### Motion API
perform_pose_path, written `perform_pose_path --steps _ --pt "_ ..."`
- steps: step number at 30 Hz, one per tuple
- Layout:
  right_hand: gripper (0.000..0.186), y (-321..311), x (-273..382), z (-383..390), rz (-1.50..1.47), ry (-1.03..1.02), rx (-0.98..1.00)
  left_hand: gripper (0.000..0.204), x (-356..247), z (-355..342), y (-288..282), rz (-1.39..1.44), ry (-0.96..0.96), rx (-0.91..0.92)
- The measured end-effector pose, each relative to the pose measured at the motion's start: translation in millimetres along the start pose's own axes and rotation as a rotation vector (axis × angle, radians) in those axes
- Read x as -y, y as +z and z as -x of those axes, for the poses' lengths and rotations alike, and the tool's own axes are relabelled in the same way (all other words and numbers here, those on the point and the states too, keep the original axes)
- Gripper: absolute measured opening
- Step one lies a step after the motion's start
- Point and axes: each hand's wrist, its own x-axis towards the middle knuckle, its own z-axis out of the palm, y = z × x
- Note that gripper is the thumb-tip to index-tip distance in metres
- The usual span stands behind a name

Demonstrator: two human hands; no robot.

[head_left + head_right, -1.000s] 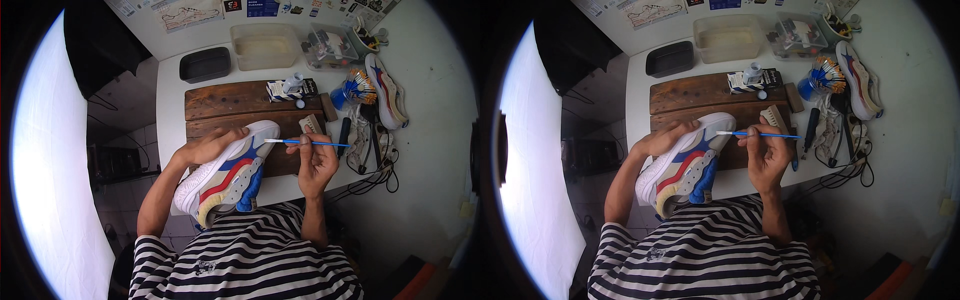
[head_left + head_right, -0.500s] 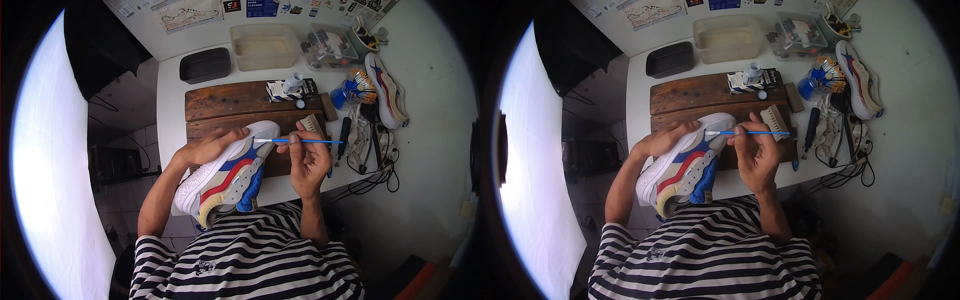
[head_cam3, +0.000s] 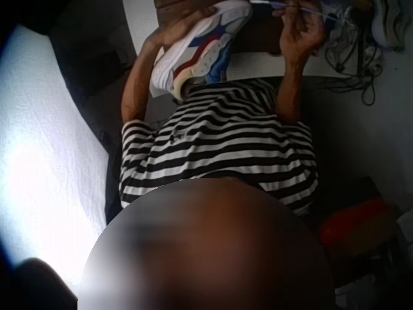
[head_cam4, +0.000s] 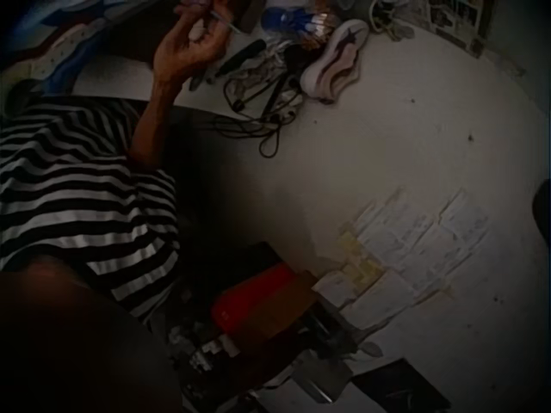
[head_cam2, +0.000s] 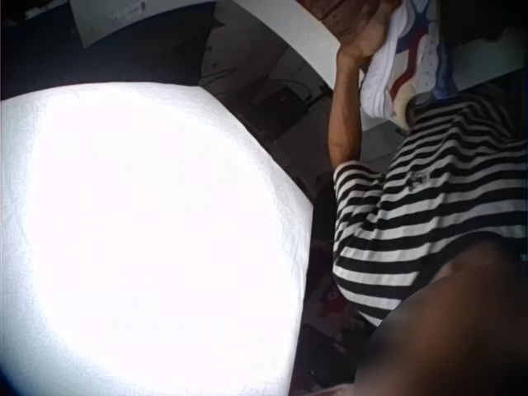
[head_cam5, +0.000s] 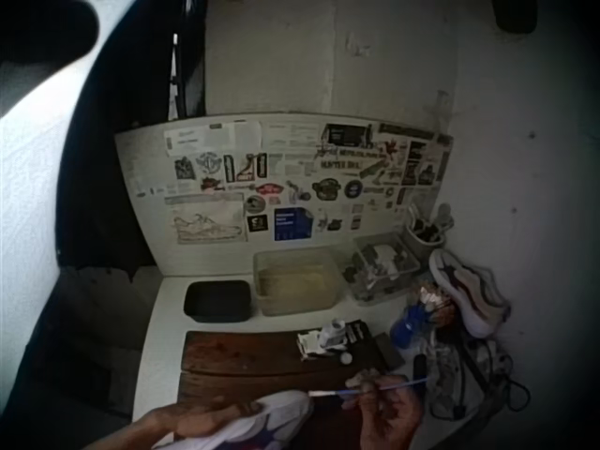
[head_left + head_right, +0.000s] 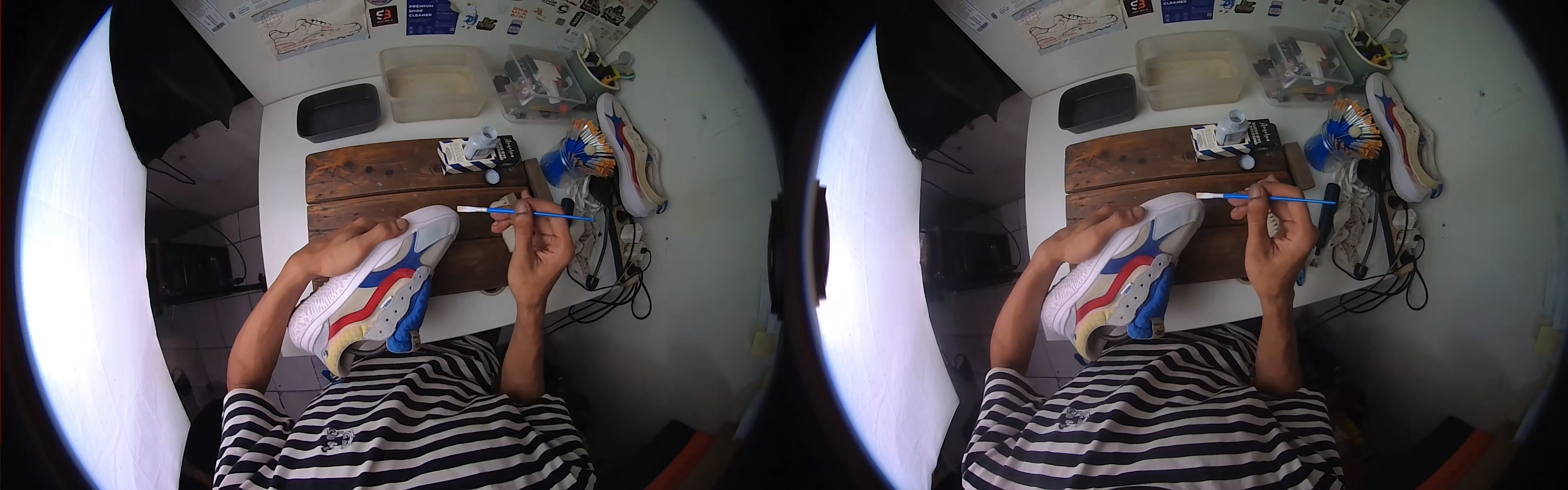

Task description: Painting the white rubber midsole of a sneaker with white paint using a small brush.

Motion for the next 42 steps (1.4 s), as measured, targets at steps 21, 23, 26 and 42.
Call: perform_pose_path --steps 21,23,26,42 --pt "0.014 17 -26 -129 0.630 -0.245 0.298 0.057 -17 12 -9 0.101 0.017 0.059" --pt "0.013 16 -19 -130 0.590 -0.187 0.264 0.056 -13 11 -8 0.092 0.006 0.059" --pt "0.012 12 -11 -130 0.563 -0.165 0.232 0.054 -17 12 -9 0.084 -0.023 0.065" --pt "0.010 -7 -6 -118 0.557 -0.344 0.308 0.060 -23 15 -9 0.075 -0.046 0.057"
